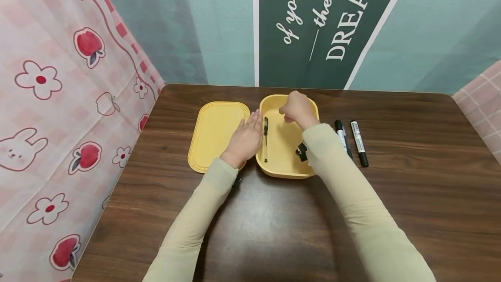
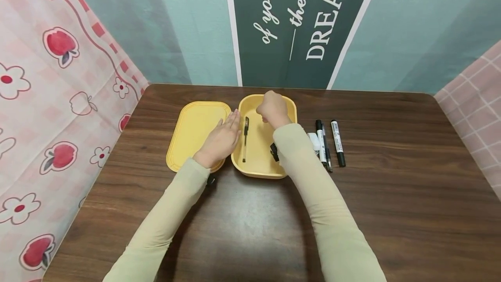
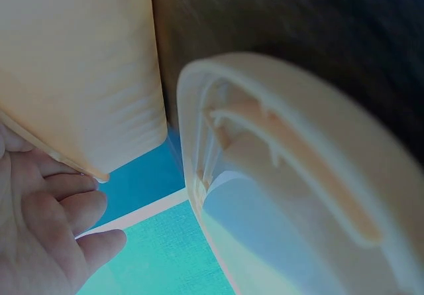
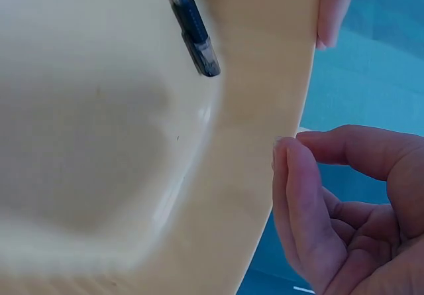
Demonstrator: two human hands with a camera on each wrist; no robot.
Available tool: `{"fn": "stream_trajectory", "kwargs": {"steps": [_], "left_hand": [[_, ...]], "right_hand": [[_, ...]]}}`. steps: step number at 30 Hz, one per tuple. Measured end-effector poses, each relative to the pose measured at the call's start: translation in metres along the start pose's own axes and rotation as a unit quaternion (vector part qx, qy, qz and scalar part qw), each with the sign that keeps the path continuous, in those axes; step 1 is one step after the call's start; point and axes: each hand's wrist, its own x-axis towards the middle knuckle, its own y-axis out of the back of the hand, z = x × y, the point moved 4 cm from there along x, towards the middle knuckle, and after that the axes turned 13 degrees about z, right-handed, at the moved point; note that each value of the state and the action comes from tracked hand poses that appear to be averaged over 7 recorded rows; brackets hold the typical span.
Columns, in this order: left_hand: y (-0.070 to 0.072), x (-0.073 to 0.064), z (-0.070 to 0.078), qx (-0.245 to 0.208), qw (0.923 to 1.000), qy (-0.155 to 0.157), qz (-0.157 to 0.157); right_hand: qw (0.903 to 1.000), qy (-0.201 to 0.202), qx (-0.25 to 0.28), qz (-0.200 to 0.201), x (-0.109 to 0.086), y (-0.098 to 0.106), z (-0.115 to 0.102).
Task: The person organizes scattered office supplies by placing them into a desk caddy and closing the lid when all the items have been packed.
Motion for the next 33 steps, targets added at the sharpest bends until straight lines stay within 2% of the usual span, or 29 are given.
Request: {"fn": "stream_trajectory", "kwargs": {"steps": [6, 33], "left_hand": [[-0.001, 0.001, 0.000, -0.007, 1.0000, -0.002, 0.003], [0.000, 0.000, 0.000, -0.007, 0.9999, -0.009, 0.010]], "right_hand": [[0.9998, -0.009, -0.019, 0.000, -0.001, 0.011, 0.007], [0.9988, -0.015, -0.024, 0.040, -0.009, 0.046, 0.037]]}}
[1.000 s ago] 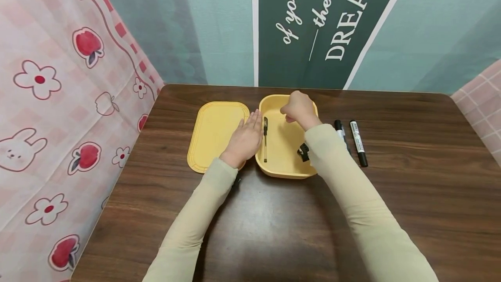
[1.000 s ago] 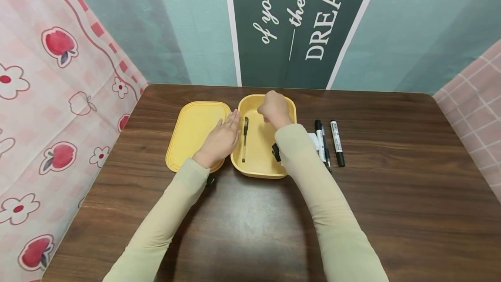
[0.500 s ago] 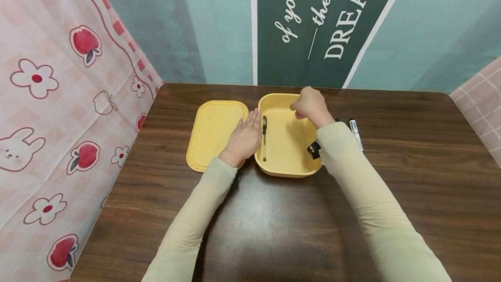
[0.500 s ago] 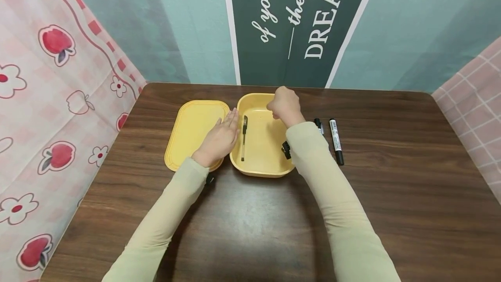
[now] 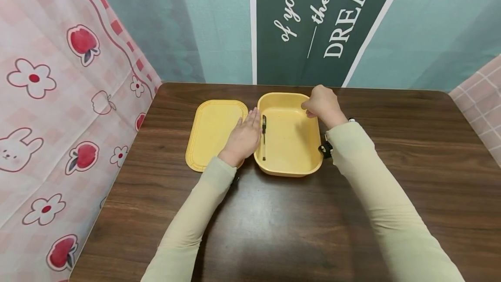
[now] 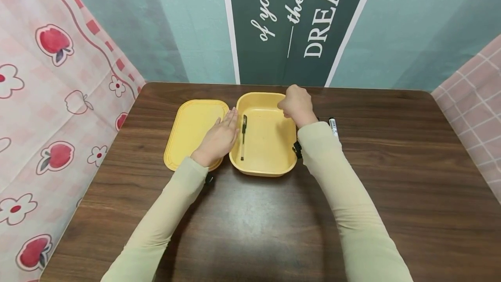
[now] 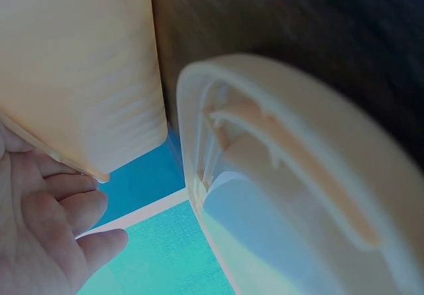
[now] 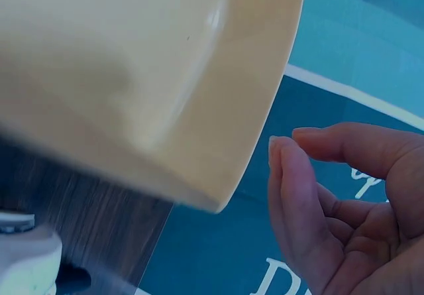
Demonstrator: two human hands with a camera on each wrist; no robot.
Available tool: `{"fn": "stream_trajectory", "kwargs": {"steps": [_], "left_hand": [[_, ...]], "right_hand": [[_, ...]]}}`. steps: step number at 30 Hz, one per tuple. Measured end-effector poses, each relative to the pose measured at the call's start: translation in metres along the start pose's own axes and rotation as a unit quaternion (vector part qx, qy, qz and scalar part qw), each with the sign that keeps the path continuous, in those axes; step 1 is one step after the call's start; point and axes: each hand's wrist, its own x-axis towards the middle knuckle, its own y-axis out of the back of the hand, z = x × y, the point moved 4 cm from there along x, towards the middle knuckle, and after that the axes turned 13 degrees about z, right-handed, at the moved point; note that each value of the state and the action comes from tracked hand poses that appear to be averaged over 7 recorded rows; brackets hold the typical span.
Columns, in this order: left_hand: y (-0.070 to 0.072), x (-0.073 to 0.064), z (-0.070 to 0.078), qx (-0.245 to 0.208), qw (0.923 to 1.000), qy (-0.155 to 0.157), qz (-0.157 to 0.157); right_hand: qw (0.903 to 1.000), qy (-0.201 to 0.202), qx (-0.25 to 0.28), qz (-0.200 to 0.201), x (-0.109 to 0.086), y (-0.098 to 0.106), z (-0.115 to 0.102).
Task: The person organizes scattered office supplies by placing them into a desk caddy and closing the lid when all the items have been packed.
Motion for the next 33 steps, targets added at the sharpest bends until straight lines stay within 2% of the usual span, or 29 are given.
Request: {"fn": "stream_trajectory", "kwargs": {"steps": [20, 25, 33], "left_hand": [[-0.001, 0.001, -0.001, 0.002, 1.0000, 0.002, -0.002], [-0.001, 0.000, -0.001, 0.005, 1.0000, -0.005, 0.003], [-0.002, -0.001, -0.003, 0.011, 0.9999, -0.010, 0.005]], "right_hand": [[0.9999, -0.008, -0.011, 0.008, 0.004, 0.012, 0.036], [0.9998, -0.018, -0.005, 0.012, 0.004, 0.015, 0.055], [0.9992, -0.014, -0.037, 0.007, 0.002, 0.022, 0.091]]}}
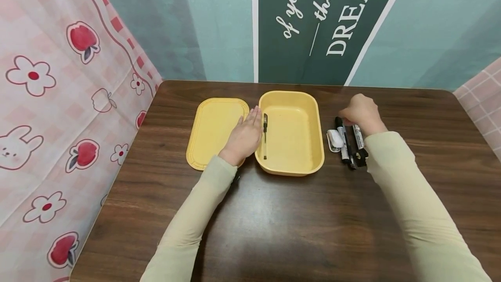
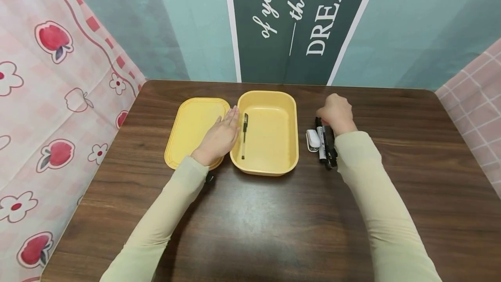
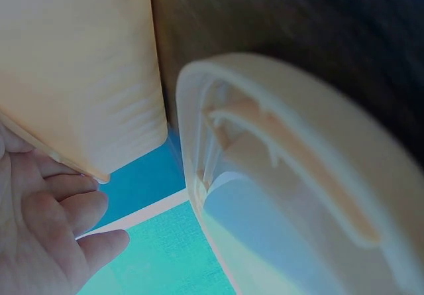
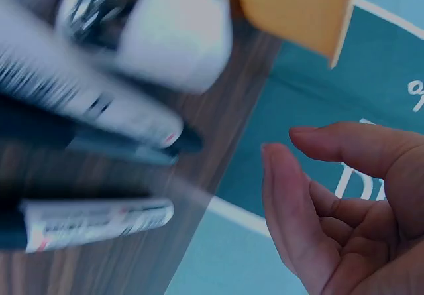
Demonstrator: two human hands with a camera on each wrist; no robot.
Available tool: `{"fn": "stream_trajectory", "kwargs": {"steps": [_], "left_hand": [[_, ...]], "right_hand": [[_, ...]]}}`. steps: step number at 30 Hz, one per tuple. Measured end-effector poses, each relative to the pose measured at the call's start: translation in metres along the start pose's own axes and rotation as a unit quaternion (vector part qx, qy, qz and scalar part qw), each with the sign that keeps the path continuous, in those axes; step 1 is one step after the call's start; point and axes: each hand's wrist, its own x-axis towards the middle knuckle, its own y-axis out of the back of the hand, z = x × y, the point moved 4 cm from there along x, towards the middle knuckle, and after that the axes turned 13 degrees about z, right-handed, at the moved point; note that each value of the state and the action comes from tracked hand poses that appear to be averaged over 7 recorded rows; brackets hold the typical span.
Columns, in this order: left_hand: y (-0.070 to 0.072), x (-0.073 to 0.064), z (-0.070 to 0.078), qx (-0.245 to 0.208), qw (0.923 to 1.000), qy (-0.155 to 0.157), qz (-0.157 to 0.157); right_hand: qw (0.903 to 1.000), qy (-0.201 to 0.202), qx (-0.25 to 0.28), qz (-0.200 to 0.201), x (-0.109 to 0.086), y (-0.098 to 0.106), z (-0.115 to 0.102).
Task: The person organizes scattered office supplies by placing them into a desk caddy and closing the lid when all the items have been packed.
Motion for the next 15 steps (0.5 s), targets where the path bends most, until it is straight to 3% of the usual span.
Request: {"fn": "stream_trajectory", "kwargs": {"steps": [15], "left_hand": [[-0.002, 0.000, 0.000, 0.013, 0.9999, -0.010, 0.002]], "right_hand": [[0.9994, -0.017, -0.030, -0.005, -0.005, 0.005, 0.040]]}}
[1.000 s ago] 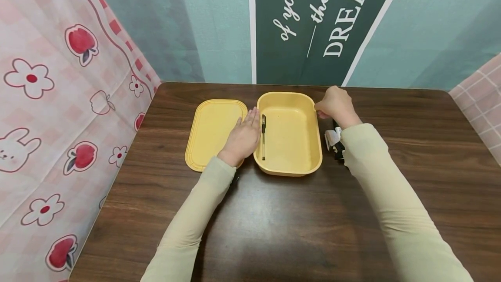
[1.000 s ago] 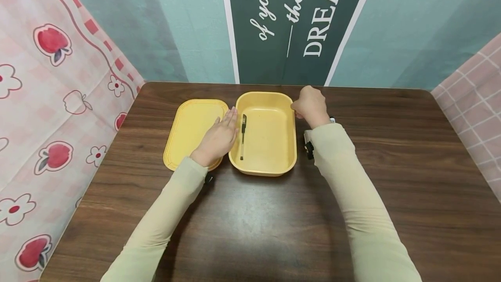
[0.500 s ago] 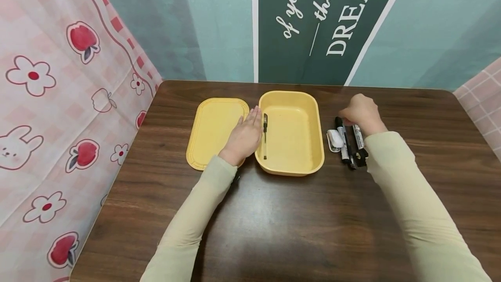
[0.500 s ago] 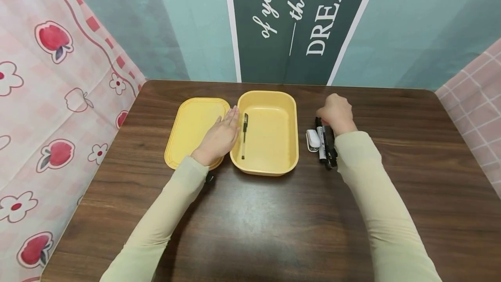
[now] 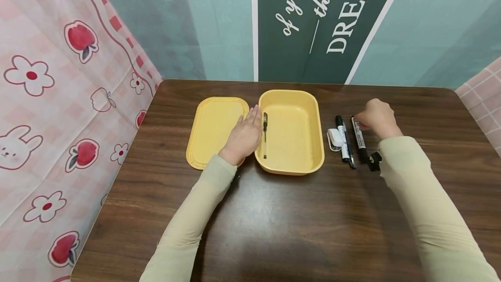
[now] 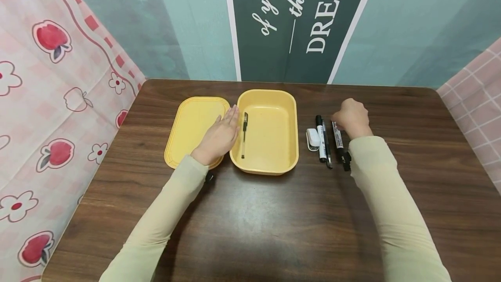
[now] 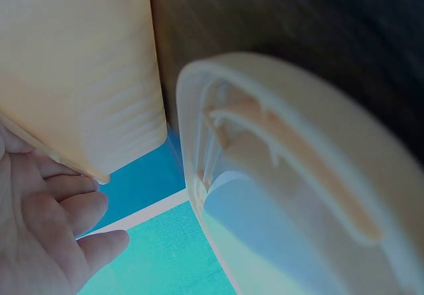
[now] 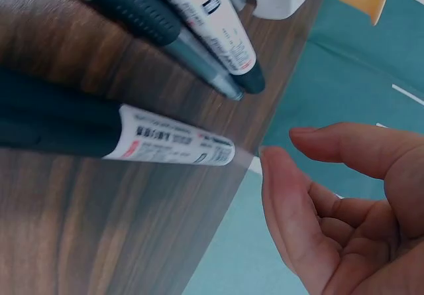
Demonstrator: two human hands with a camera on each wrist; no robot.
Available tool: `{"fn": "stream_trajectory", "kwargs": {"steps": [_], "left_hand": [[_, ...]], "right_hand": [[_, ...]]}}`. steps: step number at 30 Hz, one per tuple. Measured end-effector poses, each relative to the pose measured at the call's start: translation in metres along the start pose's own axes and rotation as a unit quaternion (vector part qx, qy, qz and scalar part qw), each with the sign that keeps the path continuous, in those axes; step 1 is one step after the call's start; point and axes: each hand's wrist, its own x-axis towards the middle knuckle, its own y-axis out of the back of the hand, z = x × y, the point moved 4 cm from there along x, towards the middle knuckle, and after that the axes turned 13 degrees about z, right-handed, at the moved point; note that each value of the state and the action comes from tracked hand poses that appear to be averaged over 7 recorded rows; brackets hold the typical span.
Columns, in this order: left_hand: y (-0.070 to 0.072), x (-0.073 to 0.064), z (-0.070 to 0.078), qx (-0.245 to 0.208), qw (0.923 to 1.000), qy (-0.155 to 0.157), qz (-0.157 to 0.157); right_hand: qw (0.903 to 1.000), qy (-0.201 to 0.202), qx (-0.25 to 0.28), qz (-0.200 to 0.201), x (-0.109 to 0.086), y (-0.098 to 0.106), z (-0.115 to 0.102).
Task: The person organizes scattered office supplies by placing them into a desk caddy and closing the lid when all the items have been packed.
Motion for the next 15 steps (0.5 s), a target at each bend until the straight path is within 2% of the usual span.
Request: {"fn": "stream_trajectory", "kwargs": {"steps": [15], "left_hand": [[0.000, 0.002, 0.000, -0.001, 1.0000, 0.007, -0.007]], "right_hand": [[0.9999, 0.000, -0.013, -0.007, 0.005, -0.006, 0.016]]}}
